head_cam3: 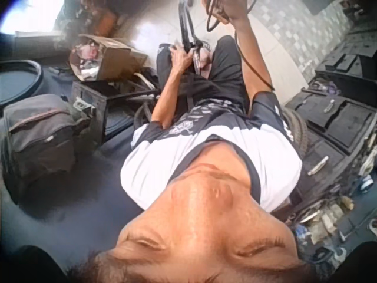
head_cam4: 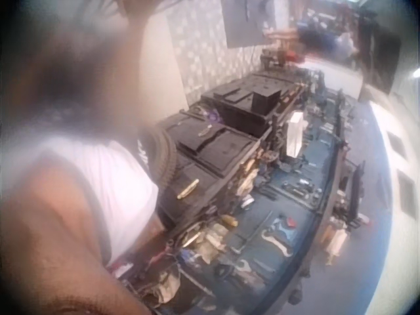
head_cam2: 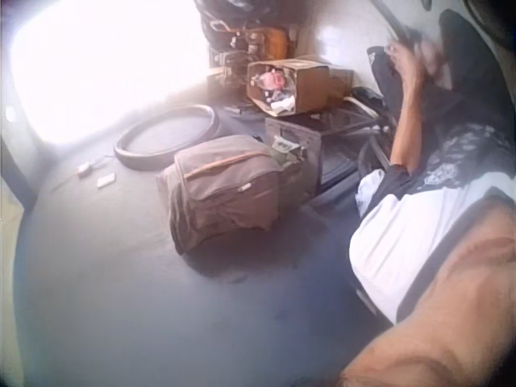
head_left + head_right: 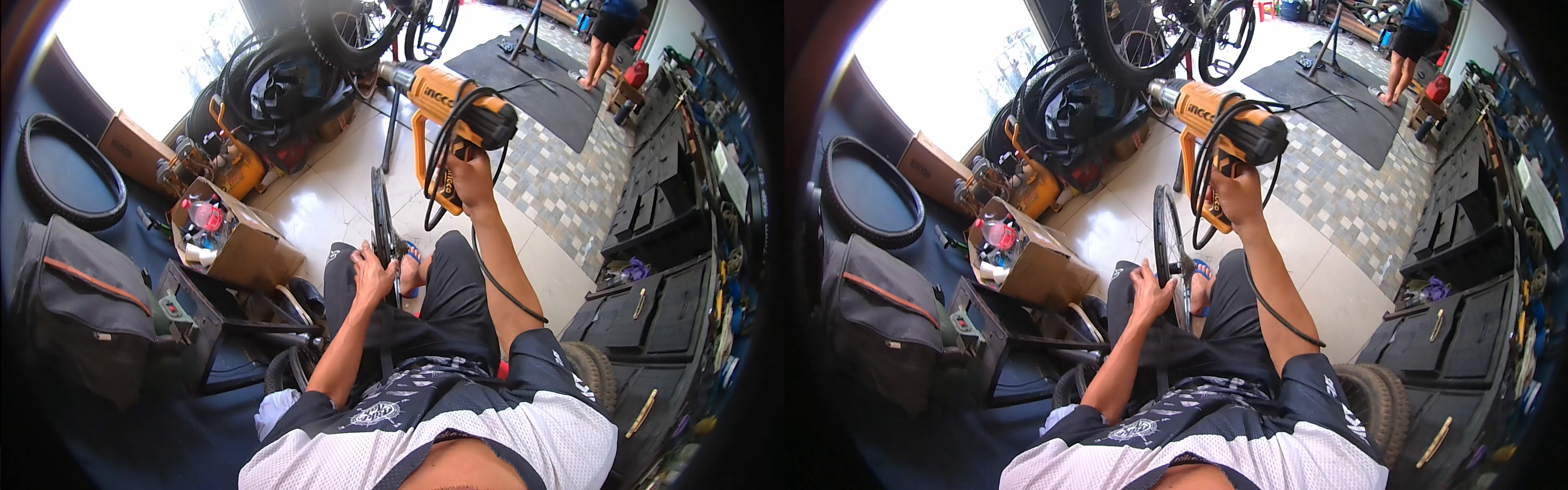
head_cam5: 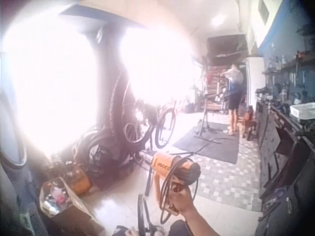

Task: The person removes a bicycle wheel, carries it to a water tap, and repeatedly rinses the rim and spokes with running water. After rinsing, the person returns to the workshop, uses a heat gun on the wheel, and then places the wheel into a bench vise.

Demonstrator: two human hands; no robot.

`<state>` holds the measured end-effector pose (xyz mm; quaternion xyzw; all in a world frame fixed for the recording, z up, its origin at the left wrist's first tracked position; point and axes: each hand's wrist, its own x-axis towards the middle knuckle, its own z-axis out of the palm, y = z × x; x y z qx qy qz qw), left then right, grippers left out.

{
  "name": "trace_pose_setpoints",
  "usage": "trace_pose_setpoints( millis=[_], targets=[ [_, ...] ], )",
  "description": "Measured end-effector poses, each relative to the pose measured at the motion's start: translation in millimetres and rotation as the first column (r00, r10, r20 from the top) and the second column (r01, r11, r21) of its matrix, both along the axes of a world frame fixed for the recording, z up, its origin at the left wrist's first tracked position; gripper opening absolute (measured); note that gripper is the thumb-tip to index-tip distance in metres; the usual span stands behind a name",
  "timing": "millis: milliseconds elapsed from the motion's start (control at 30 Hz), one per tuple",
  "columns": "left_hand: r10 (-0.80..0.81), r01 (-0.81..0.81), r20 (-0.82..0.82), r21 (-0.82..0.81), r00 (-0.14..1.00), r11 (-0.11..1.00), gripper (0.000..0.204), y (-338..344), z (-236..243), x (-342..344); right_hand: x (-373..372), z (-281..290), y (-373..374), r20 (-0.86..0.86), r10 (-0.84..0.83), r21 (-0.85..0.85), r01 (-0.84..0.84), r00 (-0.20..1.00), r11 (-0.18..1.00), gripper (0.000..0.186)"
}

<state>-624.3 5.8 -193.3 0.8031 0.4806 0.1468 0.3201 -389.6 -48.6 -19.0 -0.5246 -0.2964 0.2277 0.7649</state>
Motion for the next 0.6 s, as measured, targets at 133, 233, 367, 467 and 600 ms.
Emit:
trace_pose_setpoints(
  millis=[133,233,367,467,600],
  targets=[
    [-0.401,0.201,0.457,0.425,0.794,0.883,0.072,-48,123,31,38,-31,21,0.153,-0.075,-0.200,0.105,0.985,0.974,0.007],
    [-0.931,0.755,0.272,0.549,0.245,0.359,0.065,-103,200,55,54,-55,45,0.175,-0.129,-0.251,0.171,0.976,0.953,0.011],
    [-0.976,0.872,0.207,0.463,0.066,0.157,0.041,-127,189,86,50,-61,51,-0.043,-0.046,-0.346,0.028,0.998,0.938,0.006],
    [-0.975,0.905,0.207,0.395,0.081,0.159,0.035,-134,186,98,60,-72,45,-0.040,-0.014,-0.385,-0.002,0.999,0.923,0.006],
    [-0.975,0.949,0.148,0.244,0.166,0.199,0.031,-126,194,102,68,-88,39,0.120,0.067,-0.488,0.000,0.991,0.873,0.003]
  ],
)
